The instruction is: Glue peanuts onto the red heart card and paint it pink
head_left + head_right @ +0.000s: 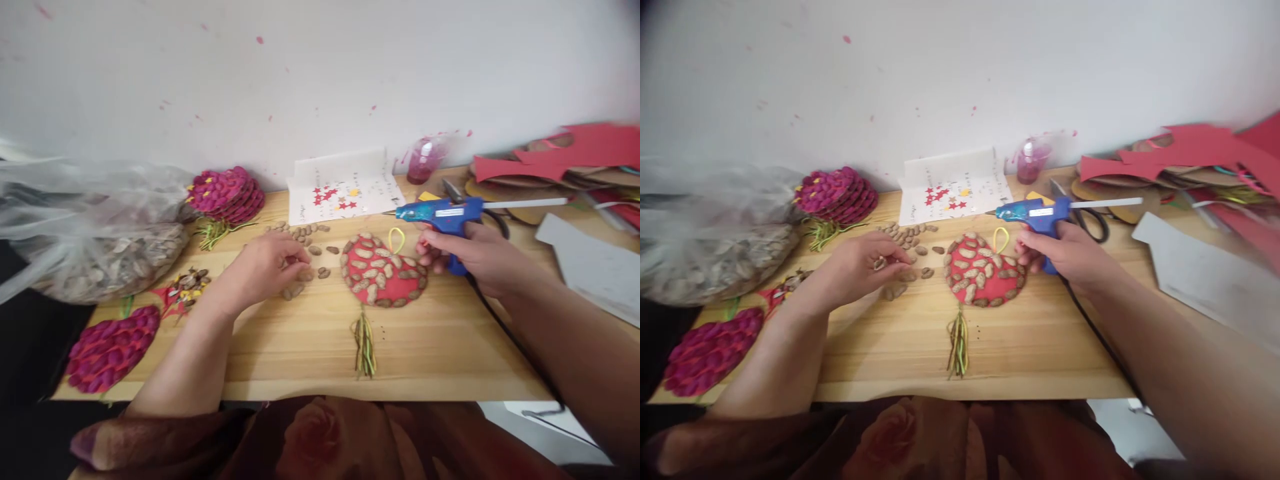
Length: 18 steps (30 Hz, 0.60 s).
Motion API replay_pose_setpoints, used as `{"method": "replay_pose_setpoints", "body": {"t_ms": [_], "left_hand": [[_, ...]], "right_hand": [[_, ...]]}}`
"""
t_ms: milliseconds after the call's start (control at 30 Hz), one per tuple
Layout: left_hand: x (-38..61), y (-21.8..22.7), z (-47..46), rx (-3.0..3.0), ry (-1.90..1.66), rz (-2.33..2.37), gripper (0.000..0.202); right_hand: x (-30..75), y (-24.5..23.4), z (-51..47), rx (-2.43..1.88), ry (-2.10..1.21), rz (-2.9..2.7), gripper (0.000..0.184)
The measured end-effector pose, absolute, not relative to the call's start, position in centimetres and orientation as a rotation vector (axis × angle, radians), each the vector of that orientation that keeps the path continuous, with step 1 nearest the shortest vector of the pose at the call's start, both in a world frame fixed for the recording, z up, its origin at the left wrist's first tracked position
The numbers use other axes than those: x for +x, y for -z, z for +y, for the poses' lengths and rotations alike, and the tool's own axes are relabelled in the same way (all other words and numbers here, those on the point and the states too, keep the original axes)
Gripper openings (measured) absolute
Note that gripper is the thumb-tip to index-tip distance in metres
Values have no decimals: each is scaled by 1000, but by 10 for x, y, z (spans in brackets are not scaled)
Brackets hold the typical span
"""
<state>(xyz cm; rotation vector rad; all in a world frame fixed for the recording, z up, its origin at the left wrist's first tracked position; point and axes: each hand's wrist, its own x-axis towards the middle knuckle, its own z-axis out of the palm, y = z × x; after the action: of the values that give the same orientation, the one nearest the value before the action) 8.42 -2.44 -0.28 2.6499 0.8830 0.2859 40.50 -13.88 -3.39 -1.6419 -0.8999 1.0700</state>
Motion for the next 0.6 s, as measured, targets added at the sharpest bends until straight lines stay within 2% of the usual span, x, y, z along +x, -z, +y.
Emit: {"method": "replay_pose_setpoints", "body": {"t_ms": [267,600], "left_hand": [[122,2,-44,2623,-438,735,15],[217,4,-84,2824,-218,575,14]], "right_hand": [[407,34,-138,-1528,-1150,-892,23],[402,31,-136,-1506,-1173,-743,19]]}}
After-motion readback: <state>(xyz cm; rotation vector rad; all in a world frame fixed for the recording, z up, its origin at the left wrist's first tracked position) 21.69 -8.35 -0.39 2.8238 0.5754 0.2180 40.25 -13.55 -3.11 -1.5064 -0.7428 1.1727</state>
